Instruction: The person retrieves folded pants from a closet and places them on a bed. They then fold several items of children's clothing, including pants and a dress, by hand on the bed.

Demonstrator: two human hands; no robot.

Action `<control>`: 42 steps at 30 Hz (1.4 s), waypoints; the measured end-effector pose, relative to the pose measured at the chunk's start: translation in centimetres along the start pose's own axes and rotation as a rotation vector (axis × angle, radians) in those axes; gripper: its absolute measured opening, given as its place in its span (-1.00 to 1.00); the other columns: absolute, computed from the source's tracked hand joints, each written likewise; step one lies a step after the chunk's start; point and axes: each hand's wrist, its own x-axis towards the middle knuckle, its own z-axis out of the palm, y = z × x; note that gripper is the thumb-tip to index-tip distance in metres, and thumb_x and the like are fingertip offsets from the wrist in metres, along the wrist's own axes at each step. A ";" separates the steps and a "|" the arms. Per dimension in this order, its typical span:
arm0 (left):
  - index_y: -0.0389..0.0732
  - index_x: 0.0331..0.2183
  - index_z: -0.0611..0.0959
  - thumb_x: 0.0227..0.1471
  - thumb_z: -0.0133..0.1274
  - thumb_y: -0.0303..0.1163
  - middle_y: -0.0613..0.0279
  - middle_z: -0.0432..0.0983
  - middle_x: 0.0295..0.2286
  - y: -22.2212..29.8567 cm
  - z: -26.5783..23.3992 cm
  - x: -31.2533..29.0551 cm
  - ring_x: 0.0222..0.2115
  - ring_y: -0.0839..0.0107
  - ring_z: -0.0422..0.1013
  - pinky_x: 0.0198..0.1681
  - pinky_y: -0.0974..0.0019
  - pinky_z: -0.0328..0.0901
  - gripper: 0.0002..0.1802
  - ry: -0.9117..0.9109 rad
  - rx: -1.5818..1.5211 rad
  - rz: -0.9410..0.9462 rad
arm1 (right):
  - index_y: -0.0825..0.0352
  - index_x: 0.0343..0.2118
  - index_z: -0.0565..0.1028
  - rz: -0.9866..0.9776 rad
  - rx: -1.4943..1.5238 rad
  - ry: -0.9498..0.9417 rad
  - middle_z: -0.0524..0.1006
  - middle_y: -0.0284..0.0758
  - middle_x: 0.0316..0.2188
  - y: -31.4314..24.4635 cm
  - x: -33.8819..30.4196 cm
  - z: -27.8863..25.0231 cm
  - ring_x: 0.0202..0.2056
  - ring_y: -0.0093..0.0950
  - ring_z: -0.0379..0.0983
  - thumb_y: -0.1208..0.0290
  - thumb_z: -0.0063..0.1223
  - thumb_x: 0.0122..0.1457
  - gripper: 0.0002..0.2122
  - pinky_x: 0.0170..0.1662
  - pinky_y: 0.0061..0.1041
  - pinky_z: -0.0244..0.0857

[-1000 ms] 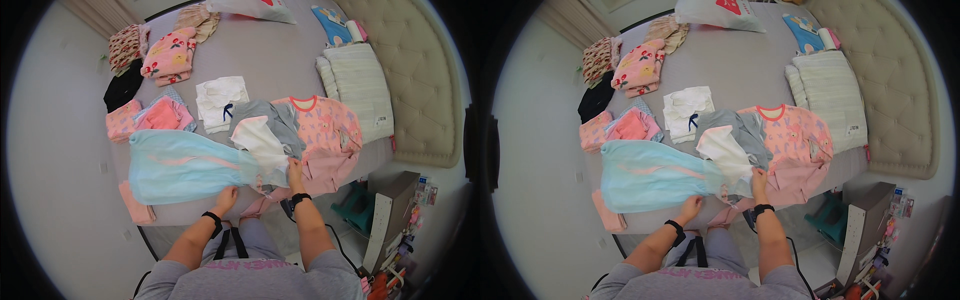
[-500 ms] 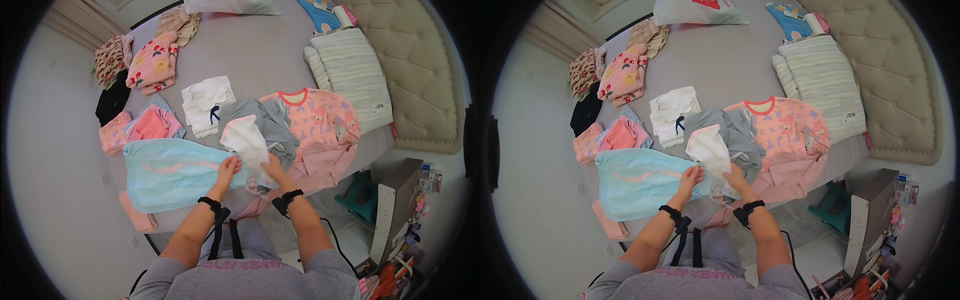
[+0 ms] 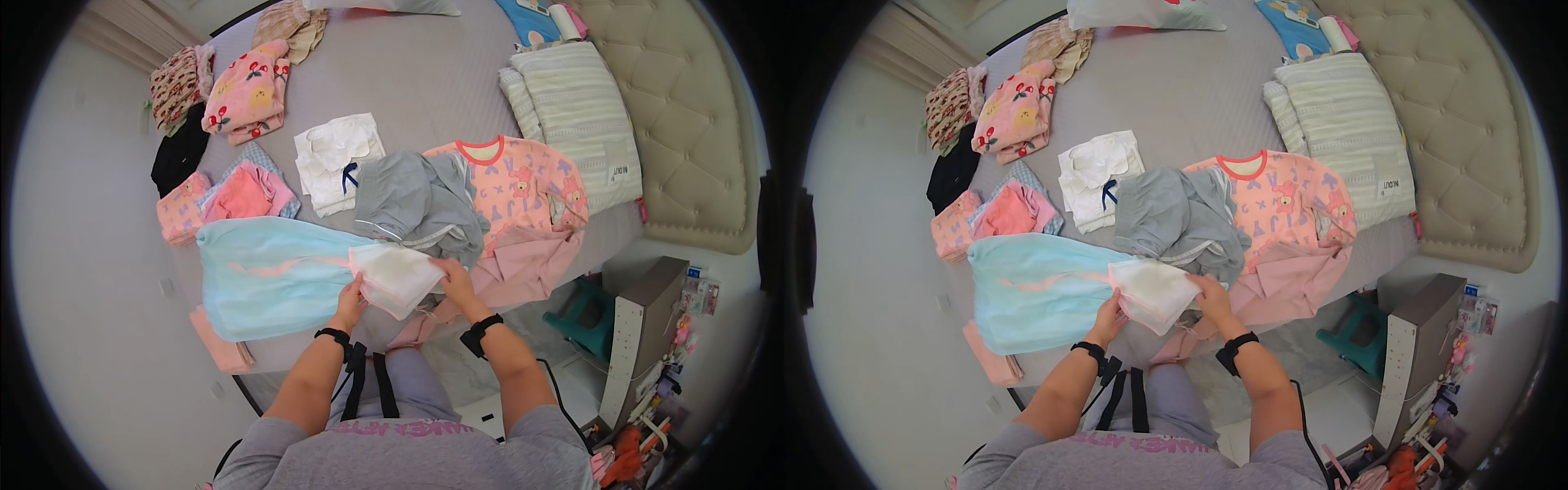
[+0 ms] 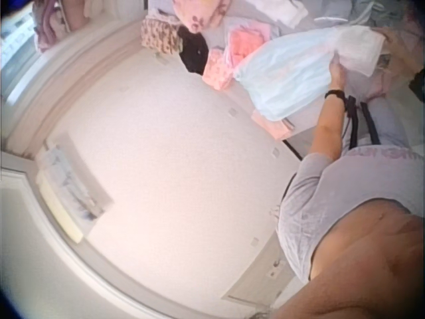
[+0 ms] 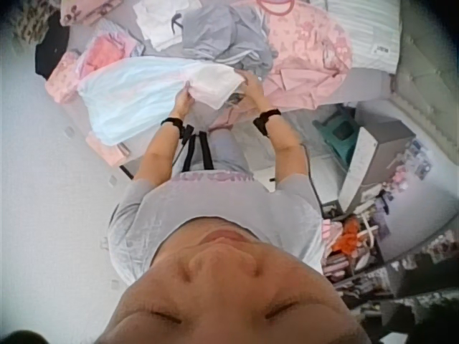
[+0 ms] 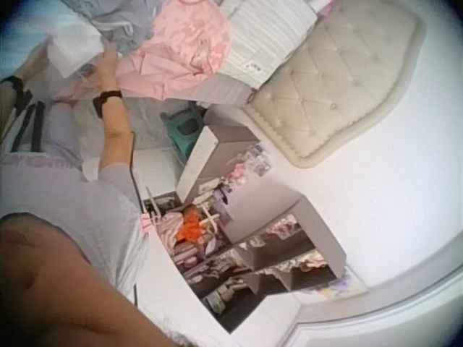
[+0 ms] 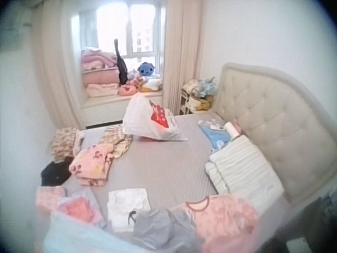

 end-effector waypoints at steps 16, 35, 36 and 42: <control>-0.35 -0.22 0.51 -0.11 0.10 -0.50 0.14 0.49 -0.43 0.0 0.5 1.1 -0.43 0.23 0.41 -0.29 0.25 0.31 -0.67 0.562 0.764 0.770 | 0.43 -0.30 0.47 0.388 -0.071 0.217 0.53 -0.10 -0.43 3.4 1.4 -0.3 -0.35 -0.21 0.47 0.06 0.18 -0.01 -0.55 -0.26 -0.33 0.31; -0.19 0.03 0.39 0.10 -0.37 0.33 0.25 0.47 -0.23 4.3 -17.6 -4.8 -0.21 0.45 0.36 -0.13 0.36 0.26 -0.19 -0.090 -0.670 0.428 | 0.34 -0.07 0.37 -0.003 0.432 -0.412 0.52 -0.25 -0.29 -23.5 1.1 22.9 -0.19 -0.43 0.45 0.42 0.10 0.06 -0.64 -0.10 -0.47 0.27; -0.20 0.00 0.41 0.09 -0.31 0.30 0.27 0.46 -0.25 4.2 -19.9 -4.0 -0.24 0.47 0.36 -0.15 0.37 0.26 -0.22 -0.005 -0.660 0.401 | 0.34 -0.07 0.38 -0.029 0.384 -0.424 0.52 -0.25 -0.29 -23.9 0.4 24.3 -0.19 -0.42 0.45 0.42 0.10 0.06 -0.65 -0.10 -0.47 0.28; -0.29 -0.22 0.52 -0.02 0.15 -0.05 0.20 0.52 -0.37 1.0 -27.5 2.8 -0.33 0.22 0.43 -0.27 0.15 0.30 -0.51 0.260 -0.066 0.280 | 0.32 -0.07 0.39 0.179 -0.006 -0.145 0.50 -0.25 -0.31 -13.7 -3.2 26.3 -0.24 -0.39 0.45 0.43 0.14 0.01 -0.62 -0.10 -0.45 0.30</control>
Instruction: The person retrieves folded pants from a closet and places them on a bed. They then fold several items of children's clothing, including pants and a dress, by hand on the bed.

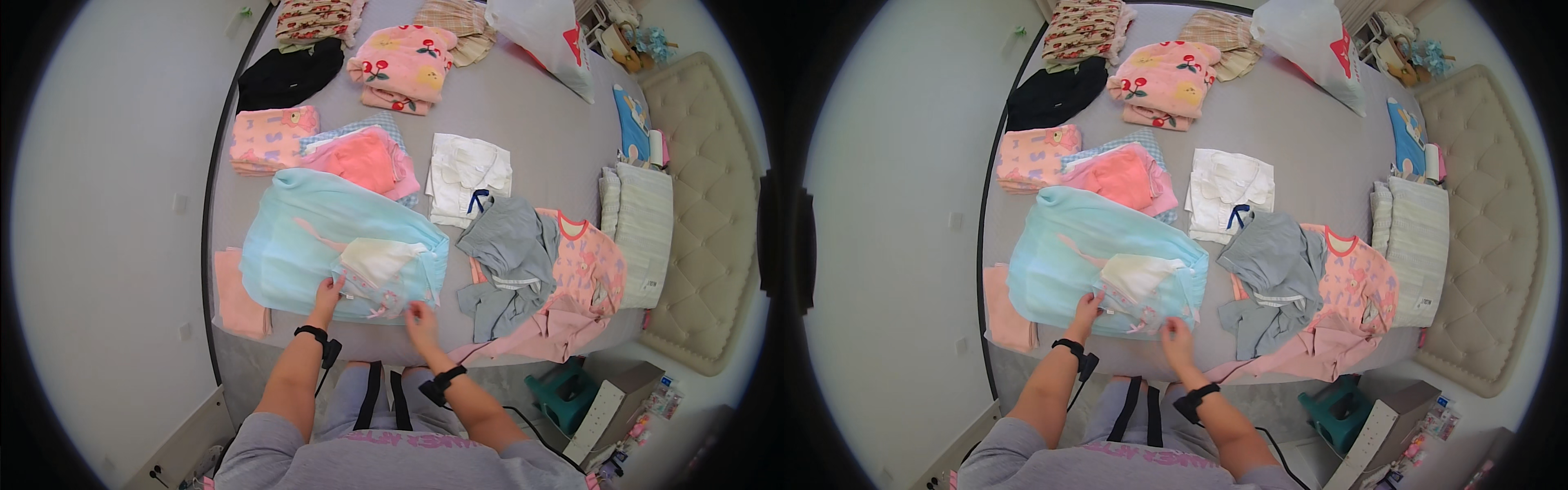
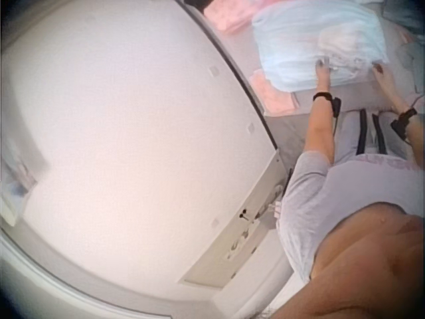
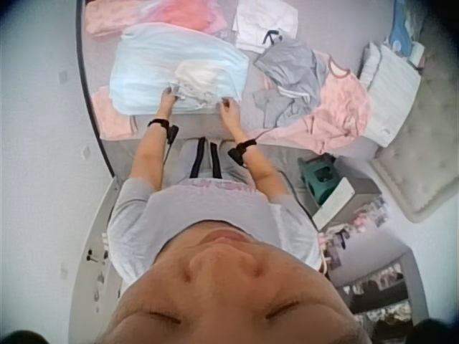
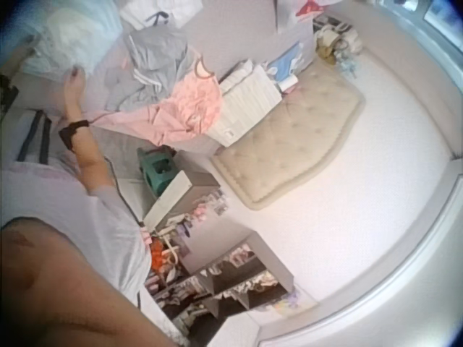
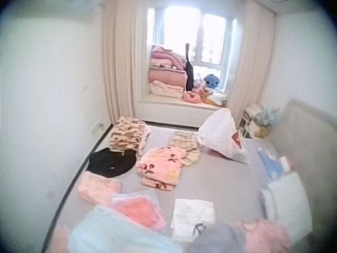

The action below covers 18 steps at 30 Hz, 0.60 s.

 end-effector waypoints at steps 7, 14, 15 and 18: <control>-0.28 -0.08 0.44 -0.08 0.12 -0.30 -0.07 0.32 -0.07 2.0 3.2 -2.4 -0.04 0.07 0.26 0.02 0.07 0.16 -0.50 0.510 0.751 0.638 | 0.49 -0.11 0.38 0.403 0.160 0.245 0.47 -0.28 -0.25 6.1 5.0 -2.2 -0.22 -0.48 0.39 0.28 0.24 0.01 -0.53 -0.14 -0.52 0.29; -0.11 0.09 0.35 -0.02 0.05 -0.33 -0.05 0.21 0.06 4.0 5.3 -5.7 0.05 0.01 0.19 0.11 0.04 0.10 -0.41 -0.006 0.776 0.944 | 0.48 -0.10 0.39 0.517 0.596 0.008 0.51 -0.25 -0.24 4.6 7.4 -0.9 -0.28 -0.44 0.46 0.46 0.23 -0.02 -0.59 -0.20 -0.46 0.34; -0.08 0.10 0.34 -0.01 0.04 -0.34 -0.04 0.21 0.07 3.1 5.9 -5.5 0.06 0.01 0.19 0.12 0.03 0.09 -0.42 -0.033 0.763 0.923 | 0.47 -0.11 0.39 0.519 0.633 0.025 0.51 -0.25 -0.23 3.3 7.0 -1.2 -0.27 -0.44 0.46 0.49 0.23 -0.02 -0.60 -0.19 -0.46 0.33; -0.06 0.11 0.33 0.08 -0.05 -0.32 -0.04 0.20 0.08 -0.6 9.2 -5.3 0.06 0.00 0.19 0.12 0.04 0.09 -0.47 -0.078 0.781 0.992 | 0.46 -0.13 0.38 0.434 0.494 0.235 0.51 -0.25 -0.25 1.3 4.4 -3.2 -0.27 -0.42 0.45 0.52 0.24 -0.07 -0.59 -0.19 -0.47 0.32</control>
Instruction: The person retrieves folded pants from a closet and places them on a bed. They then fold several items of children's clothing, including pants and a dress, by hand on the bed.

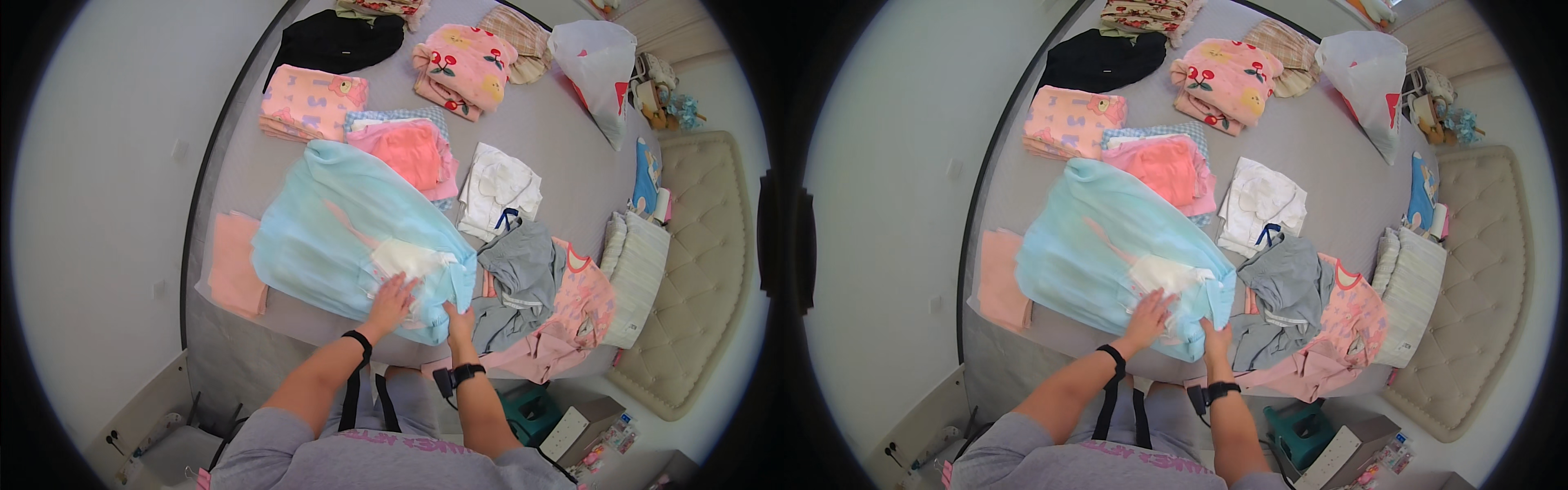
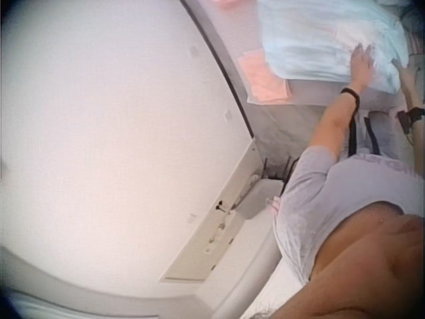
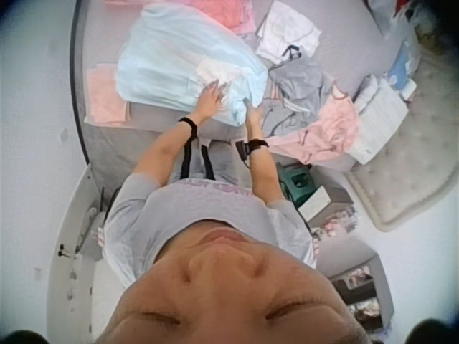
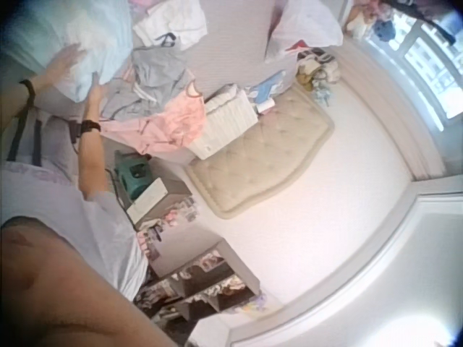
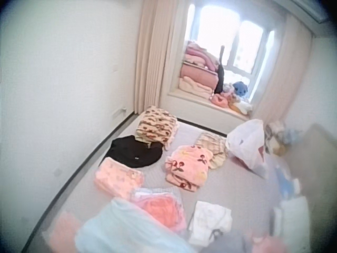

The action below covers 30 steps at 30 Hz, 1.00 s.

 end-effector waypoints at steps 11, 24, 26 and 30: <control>-0.17 0.03 0.45 0.20 -0.40 0.15 0.20 0.46 -0.09 2.3 7.5 -1.9 -0.09 0.37 0.37 -0.01 0.29 0.19 -0.33 -0.380 -1.284 -0.677 | 0.46 -0.13 0.31 -0.461 -0.463 0.230 0.46 -0.13 -0.27 -5.8 -7.4 -2.8 -0.24 -0.29 0.41 0.44 0.22 -0.08 -0.55 -0.11 -0.39 0.26; -0.33 -0.13 0.48 0.03 0.06 -0.04 0.16 0.43 -0.29 -15.2 -7.4 -9.9 -0.20 0.32 0.32 -0.10 0.26 0.21 -0.45 0.495 -0.586 -0.965 | 0.37 -0.09 0.38 -0.723 -0.800 -0.498 0.41 -0.08 -0.22 2.3 -12.0 9.3 -0.19 -0.11 0.34 0.33 0.15 -0.03 -0.58 -0.08 -0.22 0.23; -0.37 -0.11 0.45 -0.05 0.17 -0.05 0.07 0.44 -0.27 -14.3 -7.0 -9.3 -0.16 0.25 0.33 -0.06 0.23 0.21 -0.37 0.450 -0.109 -0.824 | 0.38 -0.13 0.38 -0.619 -0.797 -0.320 0.42 -0.10 -0.23 3.8 -8.8 6.2 -0.18 -0.21 0.36 0.35 0.15 -0.03 -0.61 -0.11 -0.29 0.27; -0.39 -0.07 0.43 -0.11 0.21 0.04 -0.04 0.44 -0.21 -13.2 -6.0 -7.8 -0.15 0.15 0.37 -0.07 0.21 0.24 -0.24 0.398 -0.240 -0.855 | 0.38 -0.13 0.37 -0.137 -0.524 -0.115 0.45 -0.23 -0.26 3.4 -2.7 1.8 -0.21 -0.41 0.40 0.27 0.17 0.03 -0.61 -0.17 -0.45 0.30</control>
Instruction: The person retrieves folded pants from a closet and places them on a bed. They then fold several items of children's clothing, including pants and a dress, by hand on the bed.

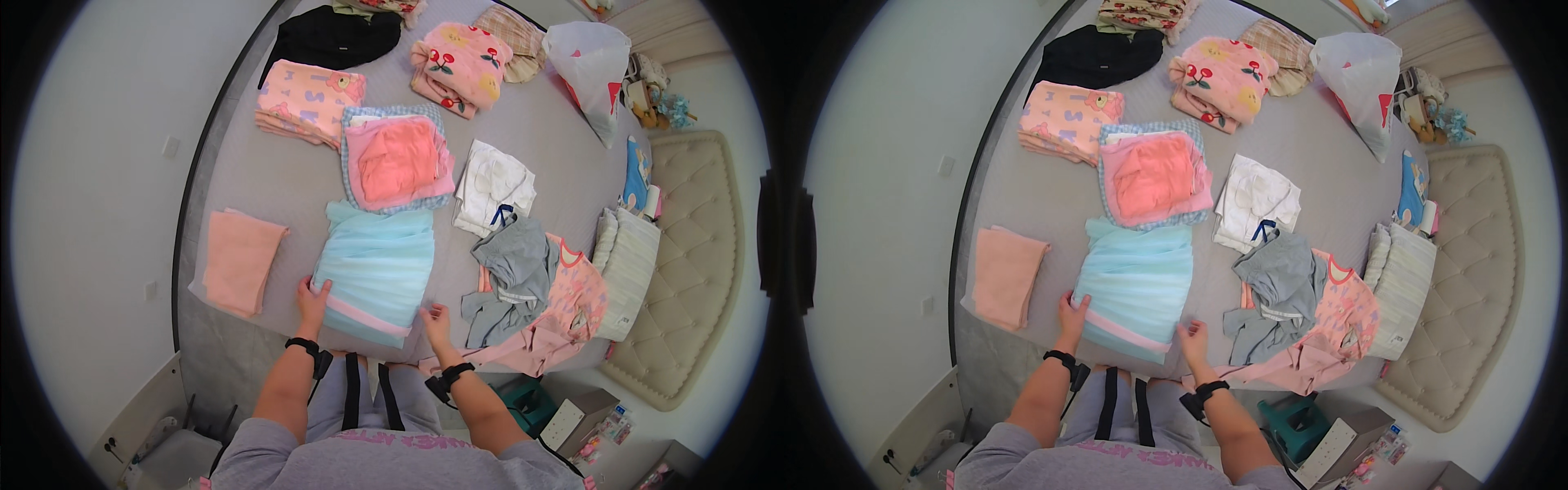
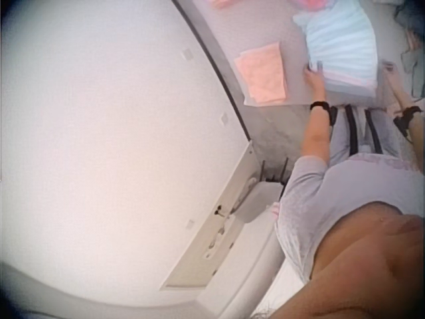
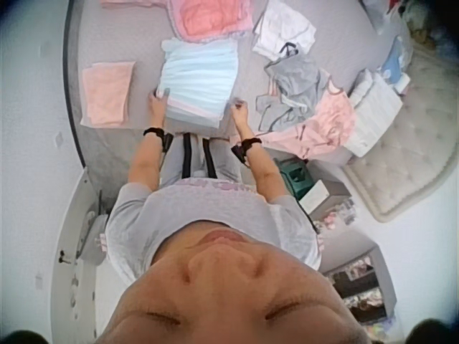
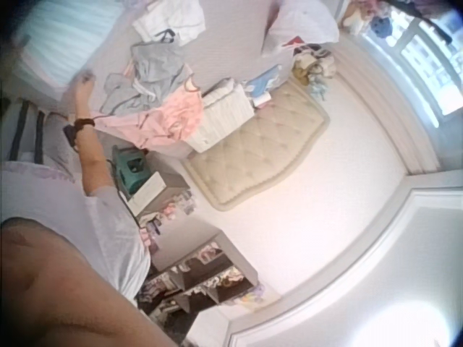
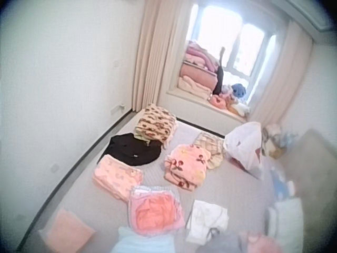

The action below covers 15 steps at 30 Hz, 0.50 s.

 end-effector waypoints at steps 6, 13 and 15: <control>-0.36 -0.02 0.42 -0.14 0.23 0.03 -0.05 0.42 -0.10 2.4 -1.7 1.4 -0.12 0.20 0.38 -0.08 0.24 0.27 -0.21 -0.615 -0.362 -0.328 | 0.40 -0.06 0.34 0.390 0.563 -0.234 0.48 -0.27 -0.25 0.3 4.4 0.3 -0.24 -0.43 0.43 0.19 0.23 0.02 -0.49 -0.19 -0.48 0.32; -0.36 -0.04 0.45 -0.19 0.28 -0.12 -0.01 0.45 -0.10 4.9 -0.6 4.3 -0.10 0.18 0.38 -0.05 0.23 0.26 -0.27 -0.814 -0.174 -0.013 | 0.41 -0.01 0.37 0.236 0.358 -0.346 0.47 -0.18 -0.10 -4.7 3.1 3.9 -0.13 -0.36 0.43 0.34 0.25 -0.01 -0.50 -0.09 -0.37 0.30; -0.35 -0.06 0.46 -0.24 0.31 -0.14 -0.02 0.43 -0.09 7.9 -1.5 6.1 -0.08 0.11 0.36 -0.04 0.20 0.25 -0.27 -0.753 -0.019 0.021 | 0.41 -0.02 0.37 0.319 0.498 -0.289 0.48 -0.19 -0.12 -4.0 1.3 5.0 -0.12 -0.32 0.42 0.37 0.24 0.01 -0.53 -0.08 -0.33 0.32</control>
